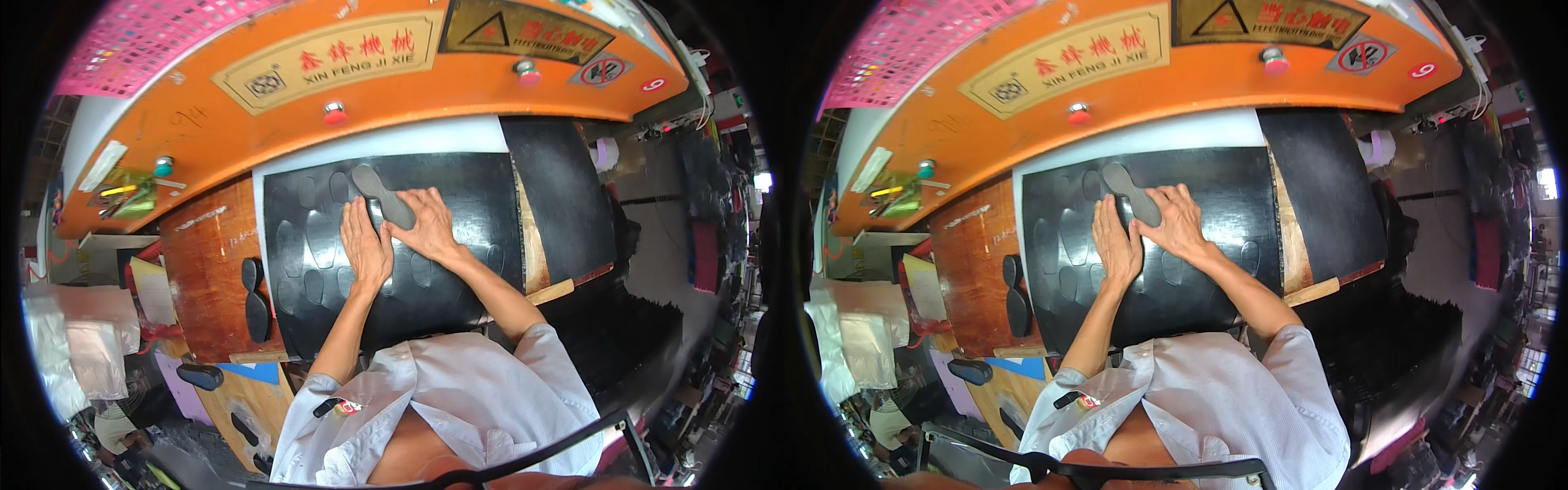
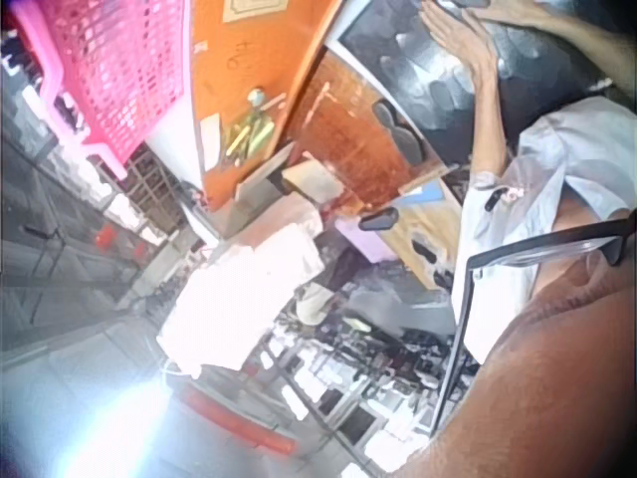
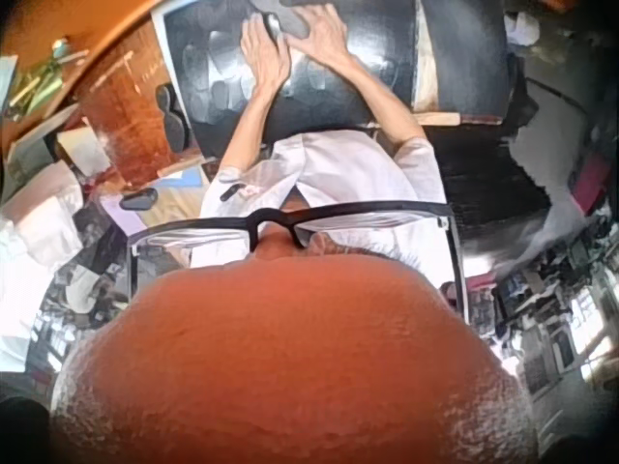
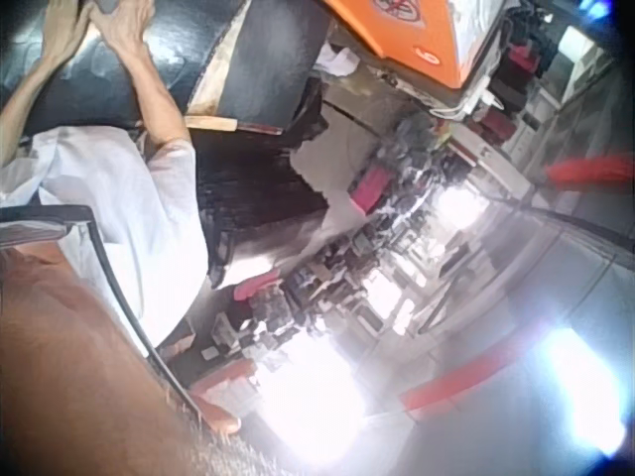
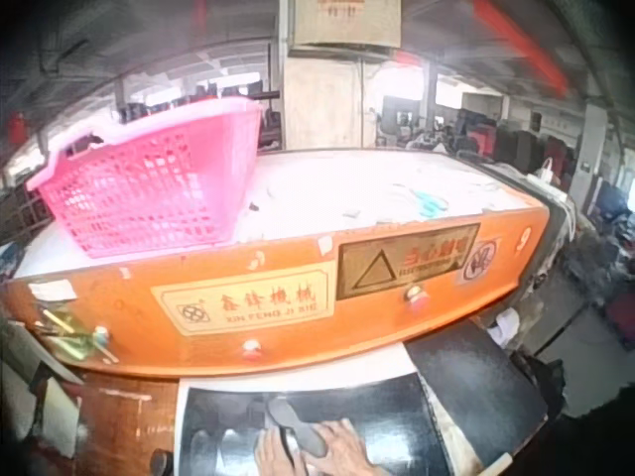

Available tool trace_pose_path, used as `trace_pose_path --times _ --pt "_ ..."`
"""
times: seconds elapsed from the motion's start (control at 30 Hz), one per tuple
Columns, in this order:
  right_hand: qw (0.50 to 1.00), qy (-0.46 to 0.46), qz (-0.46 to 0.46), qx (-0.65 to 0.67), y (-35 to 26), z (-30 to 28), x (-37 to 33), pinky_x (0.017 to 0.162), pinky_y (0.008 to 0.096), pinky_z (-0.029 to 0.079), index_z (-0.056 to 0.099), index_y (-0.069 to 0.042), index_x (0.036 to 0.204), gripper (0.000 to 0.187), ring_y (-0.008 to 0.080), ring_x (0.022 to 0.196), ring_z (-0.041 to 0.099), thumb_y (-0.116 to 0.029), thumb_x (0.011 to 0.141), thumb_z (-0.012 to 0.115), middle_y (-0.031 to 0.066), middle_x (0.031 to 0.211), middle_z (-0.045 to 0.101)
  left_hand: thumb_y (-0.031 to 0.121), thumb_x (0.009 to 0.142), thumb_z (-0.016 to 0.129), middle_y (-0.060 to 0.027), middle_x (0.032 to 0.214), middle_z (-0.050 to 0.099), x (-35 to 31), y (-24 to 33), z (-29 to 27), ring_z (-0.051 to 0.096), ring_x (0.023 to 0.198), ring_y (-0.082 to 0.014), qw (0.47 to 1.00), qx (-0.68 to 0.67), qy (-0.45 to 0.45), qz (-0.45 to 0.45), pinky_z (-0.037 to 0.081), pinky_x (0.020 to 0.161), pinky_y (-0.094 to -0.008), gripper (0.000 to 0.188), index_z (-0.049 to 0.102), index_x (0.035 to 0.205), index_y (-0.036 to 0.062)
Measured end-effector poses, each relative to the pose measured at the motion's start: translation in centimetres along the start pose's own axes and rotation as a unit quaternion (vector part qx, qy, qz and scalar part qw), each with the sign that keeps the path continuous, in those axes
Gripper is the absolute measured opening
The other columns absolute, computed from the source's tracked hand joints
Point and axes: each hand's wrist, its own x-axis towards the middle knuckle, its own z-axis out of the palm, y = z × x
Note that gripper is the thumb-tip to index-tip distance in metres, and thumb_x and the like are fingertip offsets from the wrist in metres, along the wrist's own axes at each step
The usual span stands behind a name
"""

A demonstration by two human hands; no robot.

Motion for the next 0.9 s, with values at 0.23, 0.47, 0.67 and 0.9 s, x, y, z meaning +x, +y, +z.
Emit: trace_pose_path --times 0.23,0.47,0.67,0.9 --pt "0.92 -0.044 0.21 0.327 2.1 -5.2 -0.7 0.09 0.0399 0.057 0.071 0.006 0.127 0.057 0.0284 0.105 0.067 -0.017 0.078 0.089 0.0224 0.119 0.071 0.034 0.094 0.076 -0.0262 0.16 0.041 -1.8 0.4 -0.4 0.031 0.153 -0.045 0.999 0.035 -0.016 -0.01 0.027 0.123 -0.0551 0.083 0.039 0.155 -0.0086" --pt "0.998 0.045 -0.03 -0.036 3.4 -6.4 -3.5 0.091 0.0443 0.056 0.073 0.002 0.117 0.054 0.0338 0.107 0.063 -0.022 0.071 0.088 0.0154 0.124 0.069 0.03 0.093 0.078 -0.0263 0.16 0.041 -1.6 0.4 -0.7 0.032 0.153 -0.0447 1.0 0.016 -0.007 -0.014 0.027 0.124 -0.0543 0.083 0.039 0.155 -0.0087" --pt "0.992 0.073 -0.049 -0.093 4.0 -3.8 -3.3 0.086 0.0455 0.056 0.069 -0.003 0.128 0.061 0.0336 0.108 0.059 -0.024 0.073 0.087 0.0132 0.131 0.063 0.017 0.094 0.072 -0.0268 0.151 0.051 -2.1 -2.3 -3.1 0.041 0.148 -0.0449 0.996 -0.073 0.049 -0.019 0.03 0.125 -0.0516 0.066 0.047 0.15 -0.0053" --pt "0.988 0.116 -0.059 -0.085 5.6 -2.7 0.0 0.091 0.0453 0.056 0.069 -0.004 0.127 0.061 0.0349 0.113 0.058 -0.027 0.074 0.088 0.0132 0.131 0.064 0.009 0.097 0.066 -0.0239 0.13 0.063 -12.7 -12.5 -11.7 0.058 0.119 -0.0418 0.945 0.128 0.253 -0.164 0.044 0.107 -0.0508 0.043 0.059 0.137 -0.0063"
